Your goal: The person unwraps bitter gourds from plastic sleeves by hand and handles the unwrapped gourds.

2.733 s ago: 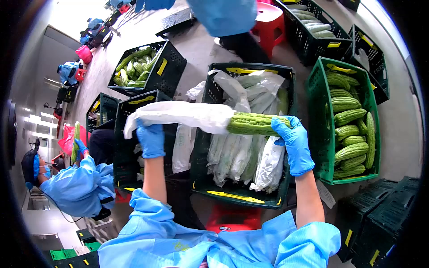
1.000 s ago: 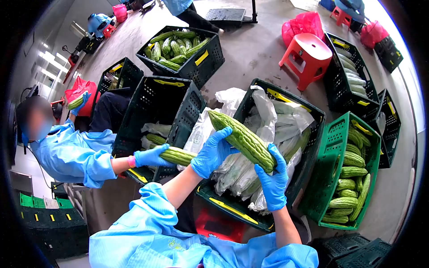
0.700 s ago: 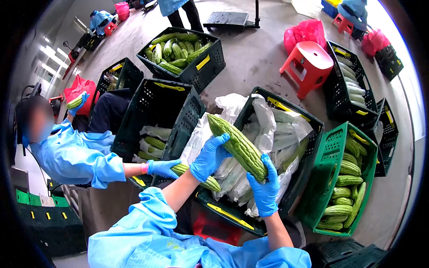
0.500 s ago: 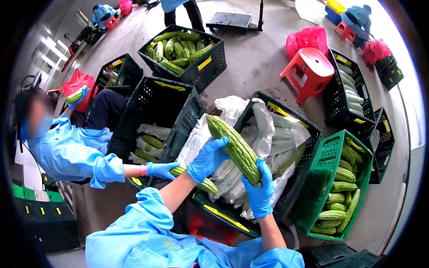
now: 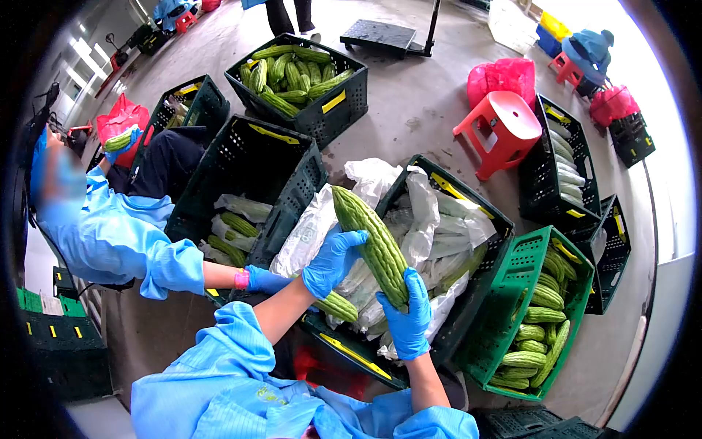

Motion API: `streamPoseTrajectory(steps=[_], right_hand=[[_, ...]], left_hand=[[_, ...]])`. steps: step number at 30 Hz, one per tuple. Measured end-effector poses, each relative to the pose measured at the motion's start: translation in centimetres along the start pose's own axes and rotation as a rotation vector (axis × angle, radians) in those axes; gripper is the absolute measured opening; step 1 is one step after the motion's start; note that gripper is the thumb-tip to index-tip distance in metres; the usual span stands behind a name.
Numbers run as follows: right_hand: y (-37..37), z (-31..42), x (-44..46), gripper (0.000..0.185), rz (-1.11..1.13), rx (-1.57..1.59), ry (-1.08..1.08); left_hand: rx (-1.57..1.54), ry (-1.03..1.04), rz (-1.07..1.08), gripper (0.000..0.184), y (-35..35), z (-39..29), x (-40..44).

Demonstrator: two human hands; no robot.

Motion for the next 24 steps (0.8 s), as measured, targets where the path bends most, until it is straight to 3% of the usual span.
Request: streamPoseTrajectory(steps=[6, 13, 19, 22, 24], right_hand=[[0.3, -0.2, -0.3, 0.078, 0.041, 0.012, 0.086], [1.9, -1.4, 0.1, 0.072, 0.216, 0.587, 0.761], [2.7, -1.3, -0.2, 0.057, 0.479, 0.760, 0.949], [3.1, -2.3, -0.5, 0.047, 0.476, 0.813, 0.985], [3.3, -2.8, -0.6, 0.040, 0.461, 0.717, 0.978]], left_hand=[[0.056, 0.037, -0.017, 0.039, 0.4, -0.3, -0.1], [0.217, -0.033, 0.052, 0.044, 1.8, -1.1, -0.7], [0.160, -0.179, 0.121, 0.053, 1.7, -0.9, -0.8], [0.171, -0.256, 0.060, 0.062, 0.0, -0.9, -0.6], [0.248, -0.117, -0.010, 0.062, 0.0, -2.6, -1.4]])
Point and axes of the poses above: each hand's wrist, its own x-axis towards the middle knuckle, its own y-axis out of the palm, z = x × y, the point moved 5 cm from there along x, towards the middle knuckle, and after that the axes turned 10 degrees about -x, right-handed, at the moved point
